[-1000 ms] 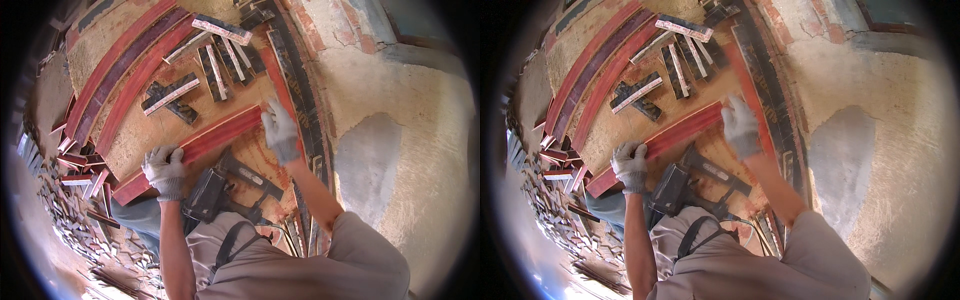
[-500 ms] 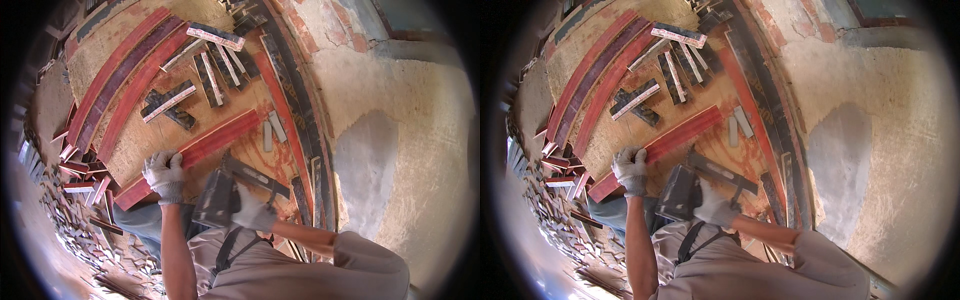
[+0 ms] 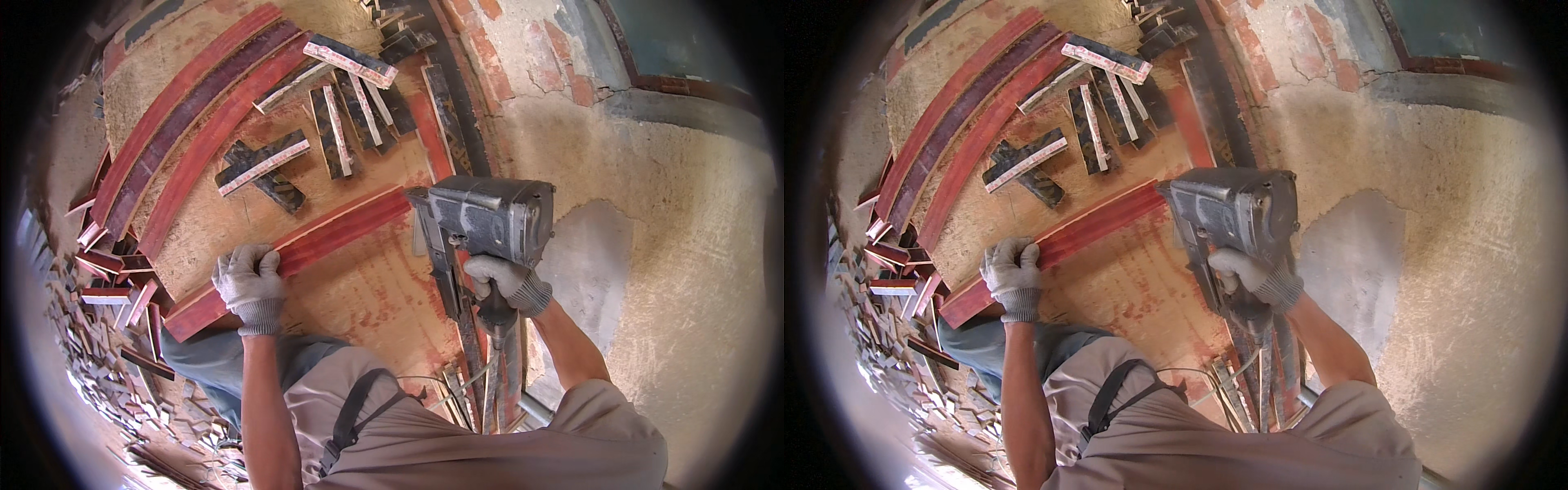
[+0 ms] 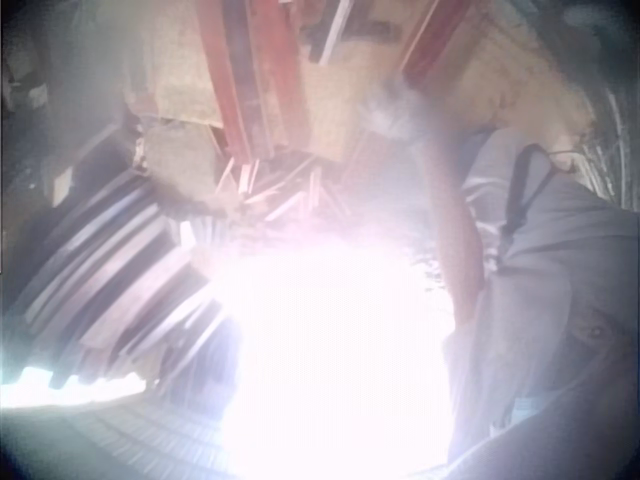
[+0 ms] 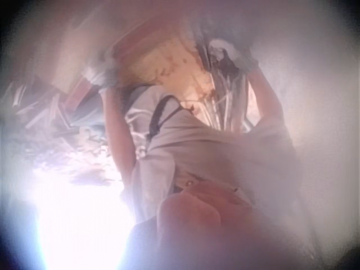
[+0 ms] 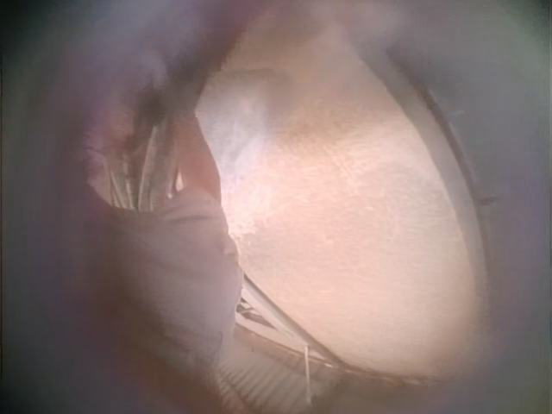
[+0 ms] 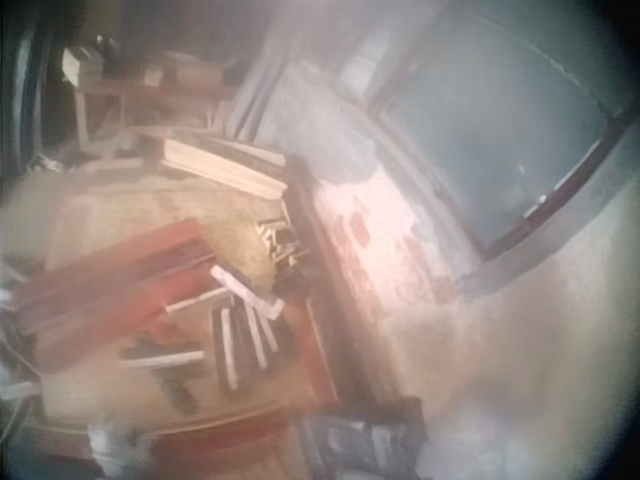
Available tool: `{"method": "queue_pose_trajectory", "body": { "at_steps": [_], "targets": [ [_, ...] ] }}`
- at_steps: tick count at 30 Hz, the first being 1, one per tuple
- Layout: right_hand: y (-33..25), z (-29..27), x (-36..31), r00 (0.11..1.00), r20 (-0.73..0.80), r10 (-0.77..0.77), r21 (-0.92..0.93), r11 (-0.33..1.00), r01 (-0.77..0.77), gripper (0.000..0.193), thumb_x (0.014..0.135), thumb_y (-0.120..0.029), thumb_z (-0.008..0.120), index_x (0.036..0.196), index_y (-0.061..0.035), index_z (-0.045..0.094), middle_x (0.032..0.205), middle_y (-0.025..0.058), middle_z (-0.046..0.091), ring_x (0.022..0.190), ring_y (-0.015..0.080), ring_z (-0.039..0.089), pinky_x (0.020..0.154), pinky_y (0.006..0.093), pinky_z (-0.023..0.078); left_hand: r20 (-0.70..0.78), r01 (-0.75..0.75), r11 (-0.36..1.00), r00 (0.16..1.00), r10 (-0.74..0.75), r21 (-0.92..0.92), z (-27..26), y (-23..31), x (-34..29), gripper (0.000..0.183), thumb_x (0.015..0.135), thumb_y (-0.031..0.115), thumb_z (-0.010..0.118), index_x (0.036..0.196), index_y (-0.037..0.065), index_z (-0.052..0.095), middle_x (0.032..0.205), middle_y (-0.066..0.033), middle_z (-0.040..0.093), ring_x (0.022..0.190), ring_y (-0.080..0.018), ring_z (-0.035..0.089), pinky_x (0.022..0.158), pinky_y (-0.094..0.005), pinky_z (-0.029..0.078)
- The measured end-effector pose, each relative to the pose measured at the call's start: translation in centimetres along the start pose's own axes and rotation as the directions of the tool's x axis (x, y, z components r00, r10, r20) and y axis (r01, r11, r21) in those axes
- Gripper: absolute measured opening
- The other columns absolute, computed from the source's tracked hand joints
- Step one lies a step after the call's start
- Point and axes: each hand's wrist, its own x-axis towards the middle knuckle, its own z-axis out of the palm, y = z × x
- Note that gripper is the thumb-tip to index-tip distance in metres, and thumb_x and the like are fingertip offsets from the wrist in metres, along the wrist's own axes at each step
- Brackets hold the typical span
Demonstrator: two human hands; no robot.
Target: The person sits on the floor and installs red wooden planks onto a subfloor using a nail gun. They repeatedly pick up planks, position them, and fasten them in place.
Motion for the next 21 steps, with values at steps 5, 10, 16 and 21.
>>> {"method": "queue_pose_trajectory", "body": {
  "at_steps": [5, 10, 16, 21],
  "targets": [
    [0.4, 0.0, 1.2, 1.000, -0.007, 0.024, -0.090, 0.996, -0.025, 0.026, 0.092, -0.014, 0.064, 0.068, -0.0088, 0.057, 0.060, 0.0025, 0.056, 0.054, 0.0120, 0.053, 0.054, 0.0288, 0.044, -0.005, -0.012, 1.000, 1.000, 0.012, 0.014, 0.2, -0.3, 0.0, 0.011, 0.079, 0.020, 0.078, 0.085, 0.012, 0.076, 0.086, -0.0075, 0.072, 0.093, -0.0295, 0.064, 0.092, -0.0436, 0.045],
    [-0.1, -0.3, 1.6, 0.984, 0.072, 0.162, 0.043, 0.985, -0.165, 0.012, 0.093, -0.015, 0.066, 0.084, -0.0077, 0.064, 0.068, 0.0002, 0.058, 0.055, 0.0106, 0.054, 0.054, 0.0283, 0.045, -0.011, -0.017, 1.000, 1.000, 0.017, 0.011, 0.4, -0.5, -0.1, 0.011, 0.079, 0.020, 0.079, 0.086, 0.012, 0.076, 0.086, -0.0077, 0.073, 0.093, -0.0291, 0.064, 0.092, -0.0434, 0.046],
    [-1.7, 1.2, 0.4, 0.994, -0.016, 0.107, 0.007, 0.994, -0.107, 0.017, 0.095, -0.019, 0.063, 0.081, -0.0097, 0.060, 0.066, -0.0025, 0.051, 0.058, 0.0094, 0.047, 0.056, 0.0277, 0.042, -0.030, -0.039, 0.999, 0.999, 0.039, -0.003, 0.5, -0.7, -0.1, 0.012, 0.079, 0.020, 0.079, 0.088, 0.012, 0.077, 0.086, -0.0078, 0.073, 0.092, -0.0295, 0.064, 0.092, -0.0439, 0.046],
    [-1.6, 2.7, 0.4, 0.985, 0.101, 0.140, -0.041, 0.990, -0.136, 0.031, 0.091, -0.014, 0.061, 0.062, -0.0074, 0.054, 0.060, 0.0051, 0.056, 0.055, 0.0144, 0.052, 0.058, 0.0319, 0.046, -0.041, -0.032, 0.999, 0.999, 0.031, -0.030, 0.7, -0.9, -0.1, 0.009, 0.078, 0.023, 0.080, 0.083, 0.015, 0.077, 0.082, -0.0040, 0.074, 0.089, -0.0284, 0.062, 0.094, -0.0432, 0.044]
  ]
}}
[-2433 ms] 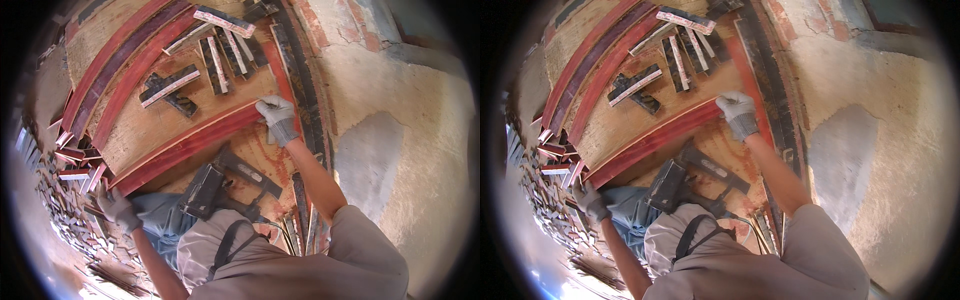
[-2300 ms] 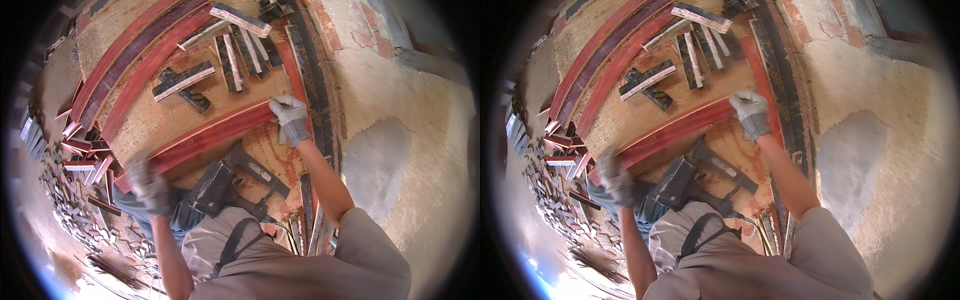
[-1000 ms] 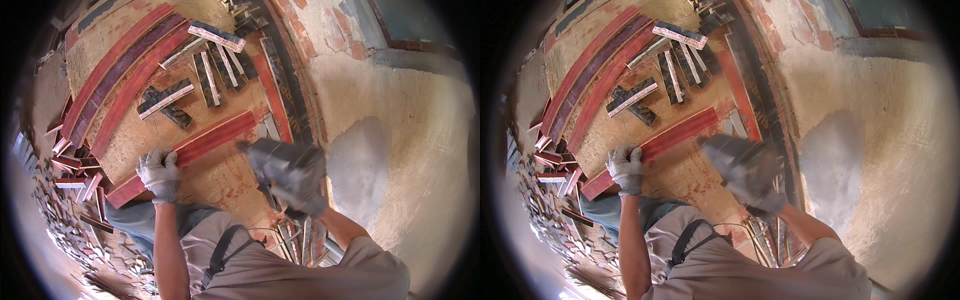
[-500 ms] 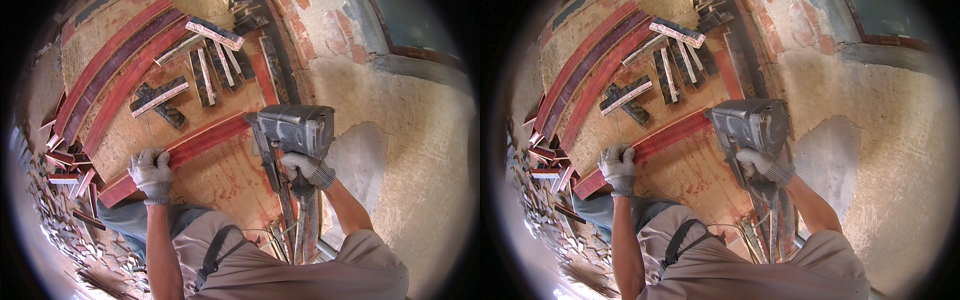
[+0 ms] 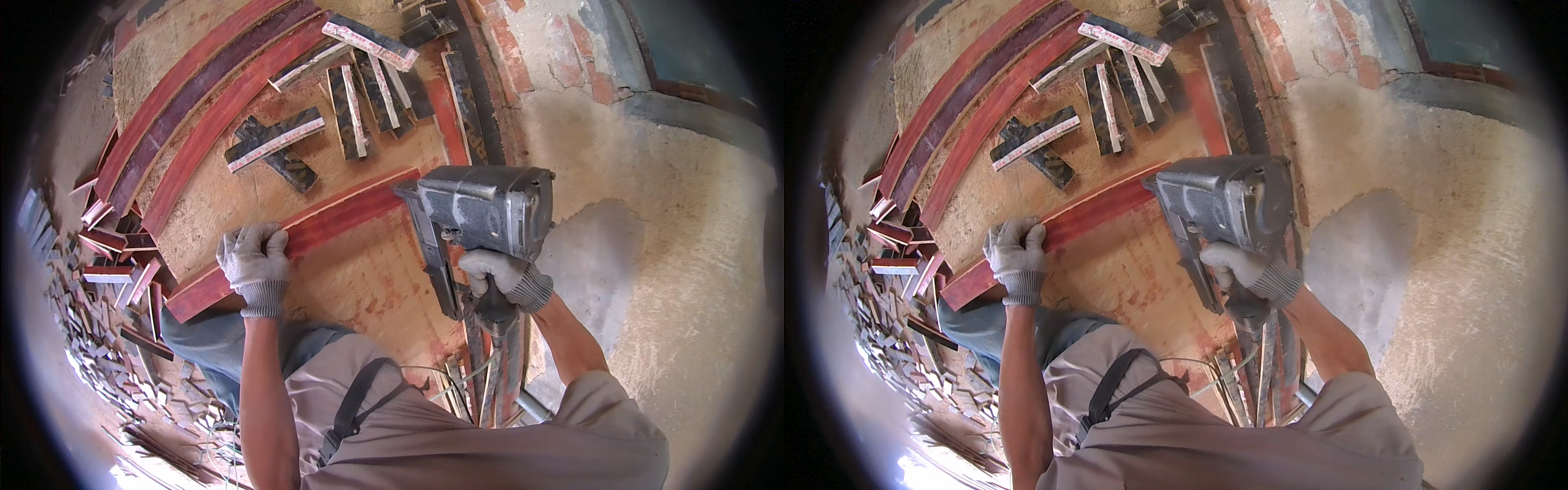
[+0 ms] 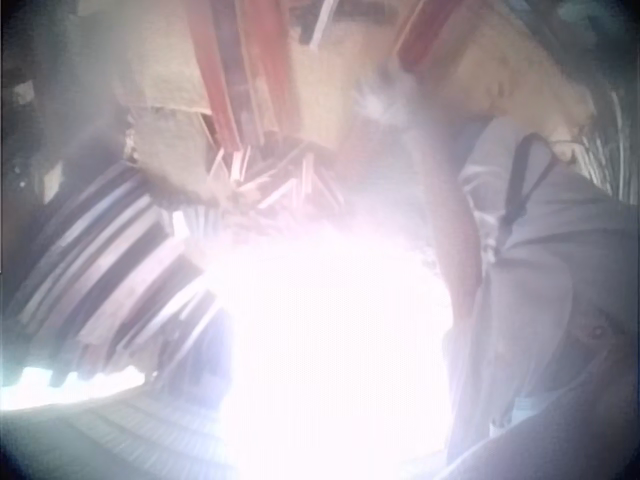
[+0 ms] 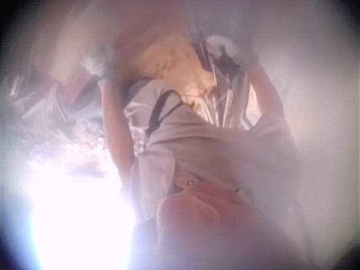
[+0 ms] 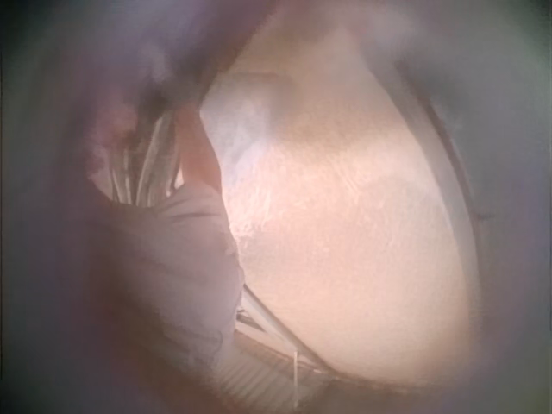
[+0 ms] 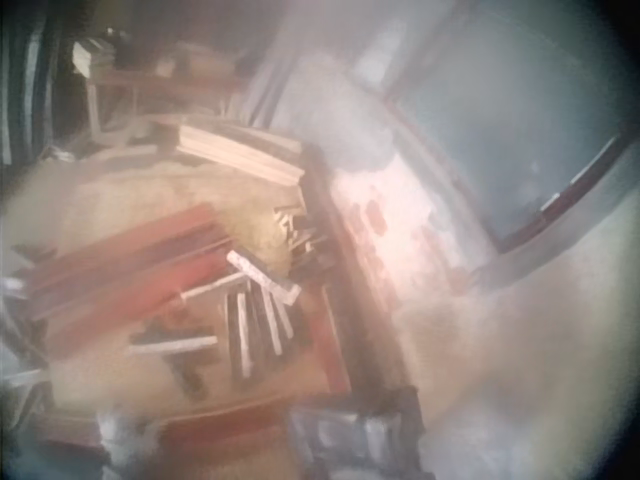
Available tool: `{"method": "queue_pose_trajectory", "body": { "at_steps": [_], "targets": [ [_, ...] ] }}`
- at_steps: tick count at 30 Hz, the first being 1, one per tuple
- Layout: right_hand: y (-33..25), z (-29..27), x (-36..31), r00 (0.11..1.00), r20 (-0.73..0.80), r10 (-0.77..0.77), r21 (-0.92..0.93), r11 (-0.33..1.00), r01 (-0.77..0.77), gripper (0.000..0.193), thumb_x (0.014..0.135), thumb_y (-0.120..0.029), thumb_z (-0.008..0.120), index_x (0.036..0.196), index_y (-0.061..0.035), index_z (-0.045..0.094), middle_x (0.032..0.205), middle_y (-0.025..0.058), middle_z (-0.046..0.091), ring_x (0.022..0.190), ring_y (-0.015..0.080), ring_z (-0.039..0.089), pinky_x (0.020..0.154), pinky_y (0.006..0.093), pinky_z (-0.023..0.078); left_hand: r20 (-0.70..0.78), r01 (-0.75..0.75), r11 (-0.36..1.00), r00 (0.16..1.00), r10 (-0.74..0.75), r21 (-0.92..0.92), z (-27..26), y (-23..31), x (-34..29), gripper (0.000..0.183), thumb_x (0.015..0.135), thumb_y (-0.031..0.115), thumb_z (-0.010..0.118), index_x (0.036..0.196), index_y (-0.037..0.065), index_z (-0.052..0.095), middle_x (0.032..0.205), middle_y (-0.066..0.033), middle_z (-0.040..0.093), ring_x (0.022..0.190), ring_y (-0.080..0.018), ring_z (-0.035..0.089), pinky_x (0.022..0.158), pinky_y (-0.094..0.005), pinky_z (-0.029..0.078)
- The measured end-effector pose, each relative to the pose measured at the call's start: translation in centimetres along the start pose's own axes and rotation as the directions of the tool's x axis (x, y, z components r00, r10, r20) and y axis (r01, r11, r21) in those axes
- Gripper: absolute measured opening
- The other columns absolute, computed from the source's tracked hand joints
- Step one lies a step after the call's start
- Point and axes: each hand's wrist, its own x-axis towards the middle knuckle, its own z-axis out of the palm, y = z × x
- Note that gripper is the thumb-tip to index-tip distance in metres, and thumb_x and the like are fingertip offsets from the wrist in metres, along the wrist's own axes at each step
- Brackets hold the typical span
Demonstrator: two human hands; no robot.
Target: The person sits on the floor and installs red wooden planks onto a subfloor using a nail gun. They repeatedly pick up planks, position them, and fasten them in place.
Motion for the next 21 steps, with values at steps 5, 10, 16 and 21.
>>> {"method": "queue_pose_trajectory", "body": {
  "at_steps": [5, 10, 16, 21],
  "targets": [
    [0.4, 0.7, 0.9, 0.999, 0.048, -0.010, -0.051, 0.999, 0.012, 0.029, 0.091, -0.014, 0.061, 0.064, -0.0068, 0.055, 0.060, 0.0047, 0.055, 0.056, 0.0138, 0.053, 0.057, 0.0315, 0.045, -0.005, -0.010, 1.000, 1.000, 0.010, 0.009, 0.0, -0.2, 0.0, 0.011, 0.079, 0.021, 0.079, 0.086, 0.013, 0.077, 0.084, -0.0055, 0.073, 0.090, -0.0287, 0.063, 0.091, -0.0436, 0.046],
    [-0.2, 1.1, 0.8, 0.998, 0.015, 0.058, 0.064, 0.996, -0.059, 0.019, 0.092, -0.011, 0.059, 0.107, -0.0002, 0.065, 0.060, 0.0025, 0.051, 0.056, 0.0124, 0.052, 0.057, 0.0297, 0.044, -0.026, -0.036, 0.999, 0.999, 0.036, 0.004, 0.0, -0.2, 0.0, 0.010, 0.079, 0.021, 0.079, 0.085, 0.014, 0.077, 0.083, -0.0050, 0.073, 0.088, -0.0286, 0.062, 0.091, -0.0434, 0.046],
    [-0.5, 1.7, 0.1, 0.999, 0.046, 0.022, -0.038, 0.999, -0.021, 0.013, 0.093, -0.015, 0.061, 0.092, -0.0027, 0.066, 0.060, 0.0030, 0.053, 0.053, 0.0132, 0.051, 0.057, 0.0305, 0.045, -0.019, -0.043, 0.999, 0.999, 0.042, -0.023, -0.2, 0.0, 0.1, 0.007, 0.078, 0.021, 0.079, 0.080, 0.015, 0.075, 0.084, -0.0029, 0.074, 0.087, -0.0294, 0.062, 0.095, -0.0436, 0.044],
    [1.1, 4.2, 1.3, 0.993, 0.107, 0.059, -0.204, 0.978, -0.037, 0.036, 0.099, -0.024, 0.059, 0.067, -0.0082, 0.055, 0.060, 0.0044, 0.056, 0.057, 0.0141, 0.054, 0.062, 0.0314, 0.048, -0.025, -0.033, 0.999, 0.999, 0.032, -0.023, -0.2, 0.1, 0.0, 0.007, 0.078, 0.021, 0.079, 0.079, 0.015, 0.074, 0.084, -0.0035, 0.074, 0.086, -0.0297, 0.063, 0.095, -0.0433, 0.044]
  ]
}}
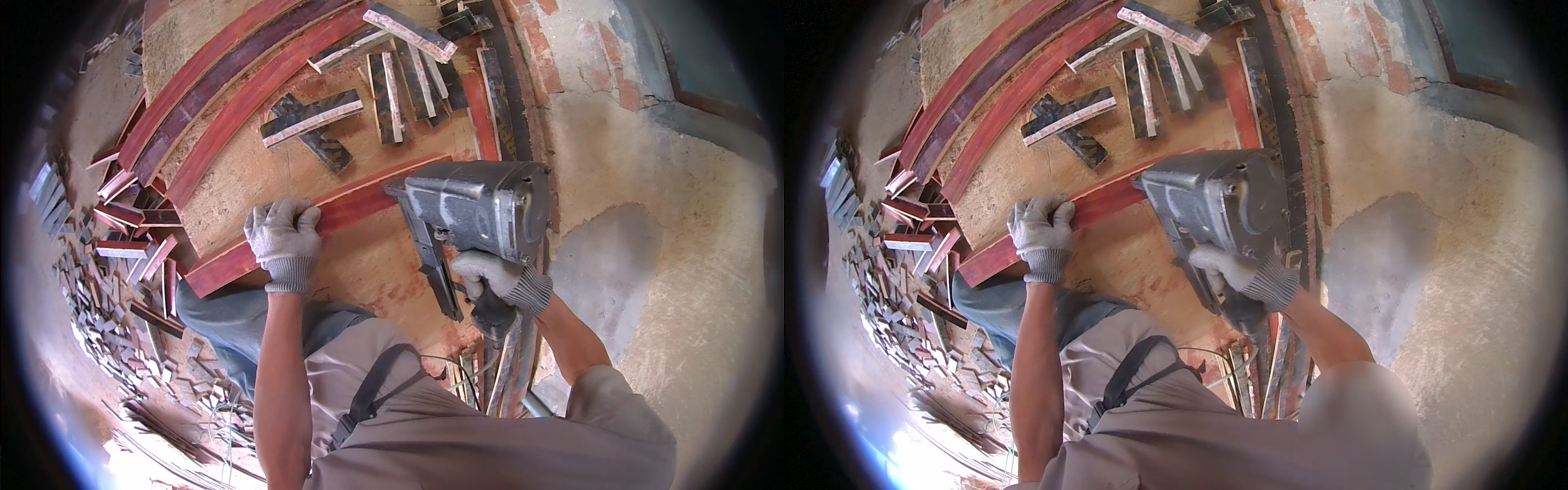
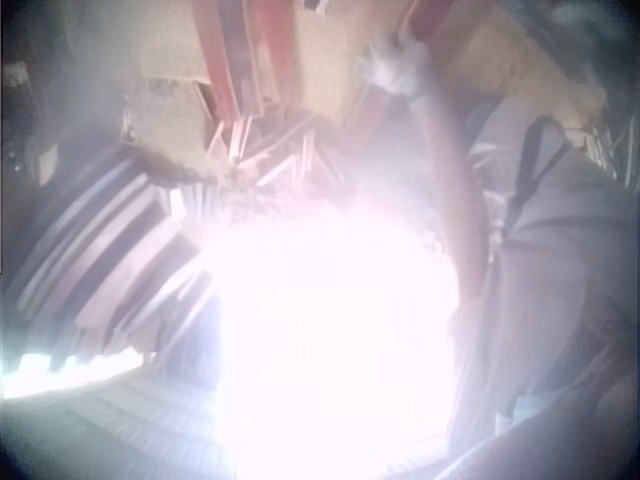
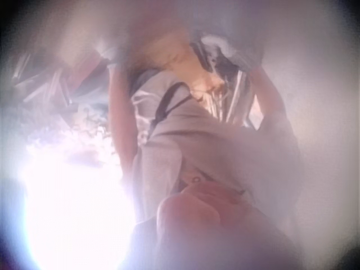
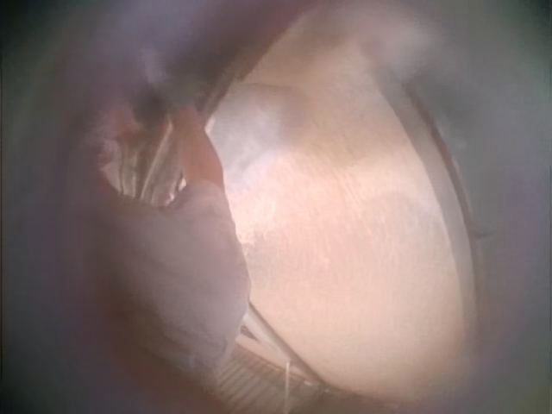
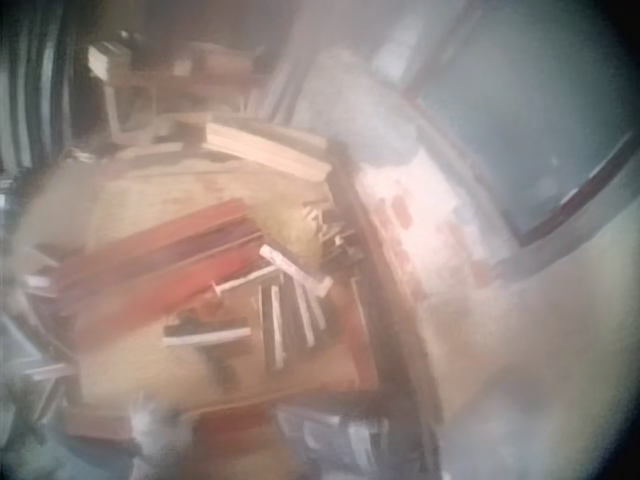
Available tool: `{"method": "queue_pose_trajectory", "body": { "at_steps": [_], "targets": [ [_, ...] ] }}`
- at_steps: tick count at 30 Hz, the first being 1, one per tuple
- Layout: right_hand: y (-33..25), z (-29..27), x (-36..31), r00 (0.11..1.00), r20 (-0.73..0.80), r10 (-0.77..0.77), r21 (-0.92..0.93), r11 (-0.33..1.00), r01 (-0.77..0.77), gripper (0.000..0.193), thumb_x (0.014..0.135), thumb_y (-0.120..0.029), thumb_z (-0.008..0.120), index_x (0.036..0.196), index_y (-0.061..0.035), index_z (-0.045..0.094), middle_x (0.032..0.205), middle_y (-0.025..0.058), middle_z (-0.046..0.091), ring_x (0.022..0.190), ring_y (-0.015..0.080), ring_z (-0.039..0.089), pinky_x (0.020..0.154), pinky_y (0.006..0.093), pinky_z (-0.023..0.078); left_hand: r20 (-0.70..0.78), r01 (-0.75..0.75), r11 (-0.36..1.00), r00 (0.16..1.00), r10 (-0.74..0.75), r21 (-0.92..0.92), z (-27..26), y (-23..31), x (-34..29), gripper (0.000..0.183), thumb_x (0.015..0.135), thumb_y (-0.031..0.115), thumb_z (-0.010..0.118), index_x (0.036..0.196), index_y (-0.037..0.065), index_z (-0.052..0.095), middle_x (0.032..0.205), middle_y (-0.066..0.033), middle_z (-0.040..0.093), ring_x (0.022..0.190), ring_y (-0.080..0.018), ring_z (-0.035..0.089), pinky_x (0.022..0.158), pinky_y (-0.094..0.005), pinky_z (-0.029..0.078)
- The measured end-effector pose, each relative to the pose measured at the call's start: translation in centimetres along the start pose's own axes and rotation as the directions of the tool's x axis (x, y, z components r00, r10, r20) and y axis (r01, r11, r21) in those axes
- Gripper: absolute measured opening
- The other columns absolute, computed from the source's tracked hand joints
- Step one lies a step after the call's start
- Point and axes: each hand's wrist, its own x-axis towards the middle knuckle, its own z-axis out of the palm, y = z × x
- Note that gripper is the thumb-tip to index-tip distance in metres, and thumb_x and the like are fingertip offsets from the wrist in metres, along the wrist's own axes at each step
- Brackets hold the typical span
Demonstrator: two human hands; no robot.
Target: The person sits on the floor and installs red wooden planks onto a subfloor using a nail gun. They repeatedly pick up planks, position them, and fasten them in place.
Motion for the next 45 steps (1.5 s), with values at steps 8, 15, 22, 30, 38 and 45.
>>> {"method": "queue_pose_trajectory", "body": {
  "at_steps": [8, 15, 22, 30, 38, 45],
  "targets": [
    [-1.0, 2.3, 0.8, 0.999, 0.003, -0.037, 0.084, 0.996, 0.037, 0.030, 0.098, -0.027, 0.060, 0.078, -0.0056, 0.063, 0.060, 0.0023, 0.056, 0.053, 0.0120, 0.054, 0.056, 0.0308, 0.047, 0.007, -0.030, 1.000, 1.000, 0.030, 0.007, -0.1, -0.1, 0.2, 0.008, 0.080, 0.021, 0.077, 0.085, 0.015, 0.076, 0.083, -0.0052, 0.073, 0.086, -0.0296, 0.063, 0.093, -0.0430, 0.045],
    [-1.5, 2.8, -0.4, 0.999, 0.033, -0.044, 0.021, 0.999, 0.043, 0.028, 0.099, -0.022, 0.059, 0.077, -0.0052, 0.063, 0.060, 0.0025, 0.053, 0.055, 0.0128, 0.052, 0.059, 0.0299, 0.047, 0.009, -0.077, 0.997, 0.997, 0.077, 0.019, -0.1, -0.6, 0.0, 0.011, 0.081, 0.024, 0.077, 0.086, 0.014, 0.072, 0.085, -0.0053, 0.071, 0.088, -0.0306, 0.062, 0.091, -0.0449, 0.045],
    [-1.8, 6.0, 0.9, 0.995, 0.001, -0.097, -0.062, 0.993, 0.097, 0.031, 0.095, -0.026, 0.063, 0.073, -0.0045, 0.064, 0.059, 0.0038, 0.060, 0.055, 0.0130, 0.057, 0.056, 0.0340, 0.047, 0.003, -0.118, 0.993, 0.993, 0.118, 0.005, -0.2, -1.2, -0.3, 0.015, 0.084, 0.025, 0.075, 0.088, 0.013, 0.068, 0.088, -0.0081, 0.069, 0.091, -0.0334, 0.062, 0.092, -0.0480, 0.044],
    [-2.0, 5.7, 0.3, 0.993, 0.000, -0.120, 0.089, 0.989, 0.120, 0.019, 0.095, -0.016, 0.060, 0.108, -0.0050, 0.068, 0.063, 0.0017, 0.056, 0.052, 0.0128, 0.053, 0.054, 0.0302, 0.047, 0.127, -0.099, 0.993, 0.986, 0.106, -0.061, -0.9, -2.1, -0.3, 0.024, 0.082, 0.031, 0.078, 0.093, 0.011, 0.070, 0.095, -0.0100, 0.070, 0.097, -0.0338, 0.063, 0.096, -0.0497, 0.044],
    [1.1, 6.5, 1.4, 0.985, -0.054, -0.162, 0.169, 0.971, 0.169, 0.026, 0.096, -0.021, 0.060, 0.076, -0.0053, 0.063, 0.061, 0.0043, 0.058, 0.054, 0.0142, 0.056, 0.056, 0.0309, 0.049, -0.053, 0.463, 0.651, 0.836, -0.547, 0.602, -11.6, -12.8, -2.6, 0.066, 0.099, 0.062, 0.050, 0.111, 0.002, 0.074, 0.122, -0.0249, 0.067, 0.119, -0.0426, 0.057, 0.104, -0.0550, 0.043],
    [1.9, 6.0, 0.9, 0.983, -0.049, -0.179, 0.130, 0.974, 0.184, 0.028, 0.097, -0.021, 0.061, 0.074, -0.0051, 0.063, 0.062, 0.0044, 0.058, 0.055, 0.0145, 0.055, 0.059, 0.0312, 0.048, 0.260, 0.849, 0.372, 0.481, -0.837, -0.374, -12.0, -14.4, -1.6, 0.043, 0.099, 0.041, 0.057, 0.115, 0.005, 0.073, 0.118, -0.0238, 0.071, 0.105, -0.0371, 0.070, 0.085, -0.0466, 0.058]
  ]
}}
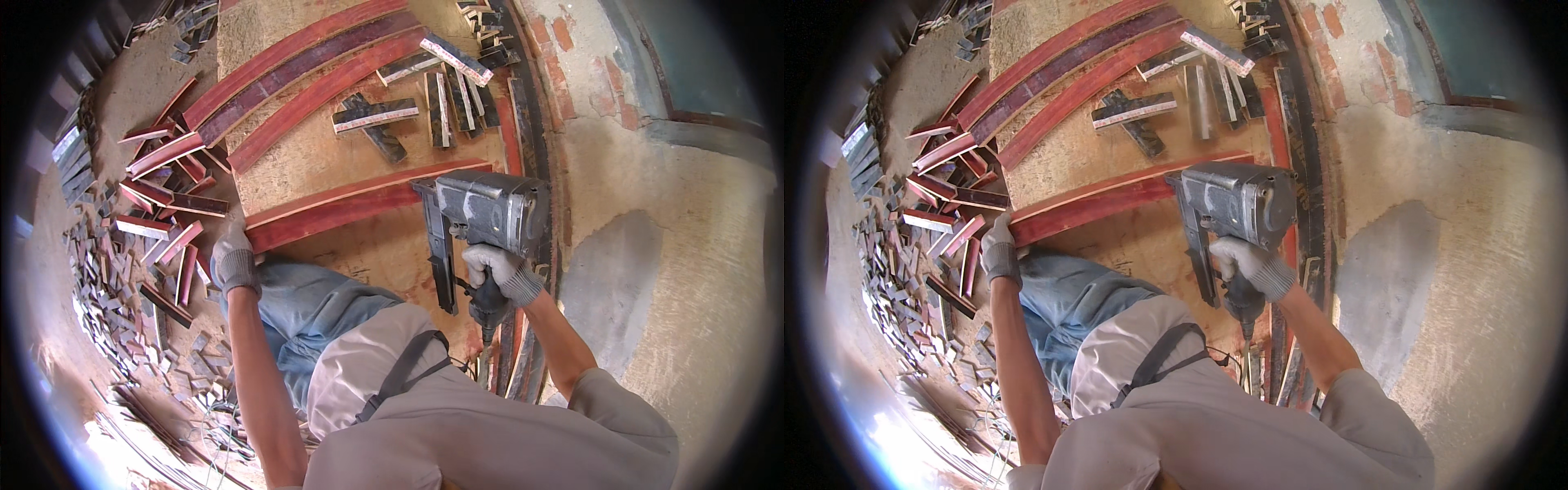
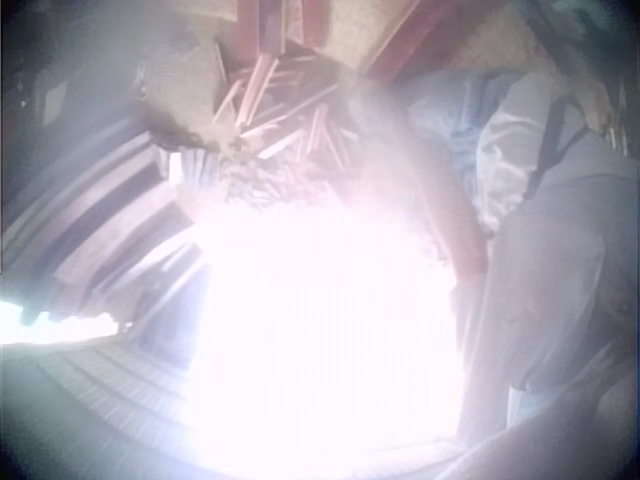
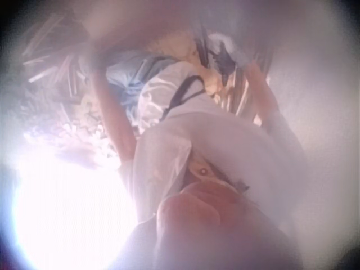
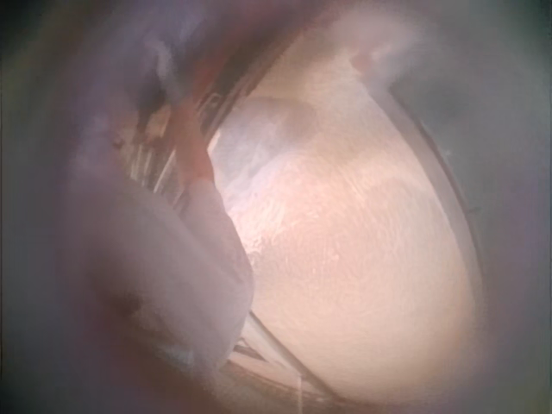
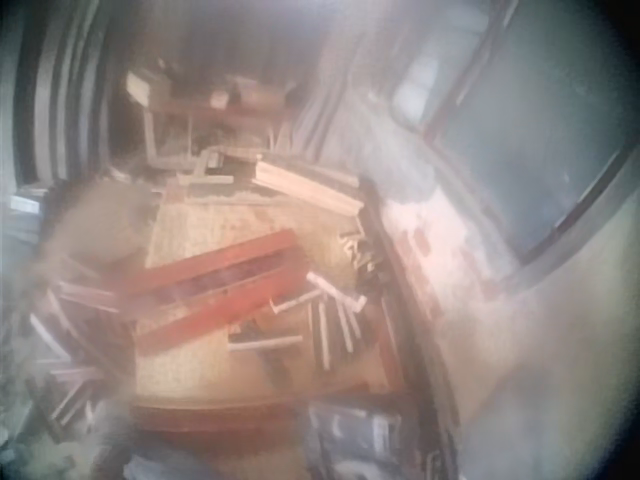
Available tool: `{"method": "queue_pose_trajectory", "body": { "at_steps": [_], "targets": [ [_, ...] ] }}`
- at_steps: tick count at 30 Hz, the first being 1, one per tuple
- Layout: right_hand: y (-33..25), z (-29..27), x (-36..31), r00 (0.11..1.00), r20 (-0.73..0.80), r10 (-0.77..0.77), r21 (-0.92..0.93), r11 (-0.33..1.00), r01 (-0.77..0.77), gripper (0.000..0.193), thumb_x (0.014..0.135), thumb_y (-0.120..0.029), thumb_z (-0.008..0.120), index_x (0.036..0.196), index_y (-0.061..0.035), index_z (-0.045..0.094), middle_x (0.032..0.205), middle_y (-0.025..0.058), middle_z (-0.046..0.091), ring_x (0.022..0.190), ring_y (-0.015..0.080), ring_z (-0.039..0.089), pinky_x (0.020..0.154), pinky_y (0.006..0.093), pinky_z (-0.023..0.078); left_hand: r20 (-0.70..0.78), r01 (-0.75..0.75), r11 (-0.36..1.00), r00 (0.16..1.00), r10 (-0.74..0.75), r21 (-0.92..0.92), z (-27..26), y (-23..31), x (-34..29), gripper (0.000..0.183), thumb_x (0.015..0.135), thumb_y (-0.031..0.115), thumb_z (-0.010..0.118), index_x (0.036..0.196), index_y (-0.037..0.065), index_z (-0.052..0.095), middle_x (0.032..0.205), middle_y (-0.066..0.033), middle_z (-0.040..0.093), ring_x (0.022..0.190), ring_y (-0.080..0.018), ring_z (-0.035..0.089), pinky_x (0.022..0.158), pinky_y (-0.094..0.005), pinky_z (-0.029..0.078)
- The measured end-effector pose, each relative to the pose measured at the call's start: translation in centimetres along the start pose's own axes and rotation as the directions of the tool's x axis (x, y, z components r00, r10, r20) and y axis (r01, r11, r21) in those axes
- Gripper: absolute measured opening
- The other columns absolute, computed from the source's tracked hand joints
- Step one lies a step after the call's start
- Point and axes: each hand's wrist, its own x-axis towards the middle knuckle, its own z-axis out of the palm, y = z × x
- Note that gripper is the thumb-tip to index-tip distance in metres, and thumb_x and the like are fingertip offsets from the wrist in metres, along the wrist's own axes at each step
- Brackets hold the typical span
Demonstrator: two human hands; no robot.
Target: The person sits on the floor and installs red wooden planks onto a subfloor using a nail gun. They repeatedly pick up planks, position them, and fasten them in place.
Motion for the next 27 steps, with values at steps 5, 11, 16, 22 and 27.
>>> {"method": "queue_pose_trajectory", "body": {
  "at_steps": [5, 11, 16, 22, 27],
  "targets": [
    [0.9, 0.3, -1.6, 1.000, 0.000, -0.022, 0.018, 1.000, 0.022, 0.030, 0.097, -0.023, 0.061, 0.072, -0.0065, 0.061, 0.062, 0.0036, 0.057, 0.057, 0.0139, 0.055, 0.060, 0.0318, 0.046, 0.290, 0.033, 0.982, 0.957, 0.022, -0.184, 5.2, -3.1, -3.2, 0.035, 0.093, 0.023, 0.073, 0.123, 0.006, 0.069, 0.109, -0.0165, 0.074, 0.103, -0.0297, 0.071, 0.074, -0.0410, 0.062],
    [1.5, 2.6, -1.2, 0.997, 0.070, 0.014, -0.105, 0.994, -0.007, 0.033, 0.098, -0.025, 0.060, 0.071, -0.0062, 0.060, 0.059, 0.0019, 0.055, 0.057, 0.0134, 0.054, 0.062, 0.0322, 0.046, 0.372, -0.411, 0.799, 0.893, 0.255, 0.439, 5.0, -5.2, -1.1, 0.054, 0.079, 0.024, 0.087, 0.124, 0.003, 0.065, 0.118, -0.0165, 0.070, 0.098, -0.0320, 0.071, 0.074, -0.0420, 0.063],
    [1.6, 4.4, 0.4, 0.989, 0.151, -0.004, -0.141, 0.990, 0.026, 0.033, 0.101, -0.021, 0.057, 0.072, -0.0055, 0.057, 0.060, 0.0041, 0.058, 0.057, 0.0136, 0.057, 0.062, 0.0306, 0.049, 0.430, -0.577, 0.707, 0.805, 0.408, 0.410, 4.9, -5.5, -1.0, 0.064, 0.068, 0.026, 0.095, 0.121, 0.003, 0.066, 0.111, -0.0192, 0.073, 0.098, -0.0338, 0.072, 0.082, -0.0434, 0.059],
    [1.7, 5.9, 0.2, 0.995, 0.103, 0.001, -0.172, 0.985, 0.017, 0.033, 0.101, -0.022, 0.057, 0.073, -0.0049, 0.058, 0.060, 0.0044, 0.057, 0.056, 0.0139, 0.056, 0.062, 0.0315, 0.049, 0.454, -0.649, 0.556, 0.761, 0.464, 0.520, 4.7, -4.7, -2.1, 0.068, 0.064, 0.027, 0.097, 0.120, 0.004, 0.067, 0.106, -0.0202, 0.074, 0.099, -0.0369, 0.072, 0.085, -0.0433, 0.058],
    [1.6, 6.6, -0.5, 0.998, 0.052, 0.026, -0.030, 0.999, -0.025, 0.026, 0.100, -0.026, 0.058, 0.082, -0.0072, 0.064, 0.062, 0.0016, 0.055, 0.055, 0.0125, 0.051, 0.057, 0.0322, 0.044, 0.498, -0.679, 0.430, 0.731, 0.466, 0.595, 4.6, -4.0, -2.4, 0.068, 0.063, 0.030, 0.098, 0.118, 0.004, 0.067, 0.106, -0.0209, 0.074, 0.099, -0.0383, 0.071, 0.085, -0.0439, 0.057]
  ]
}}
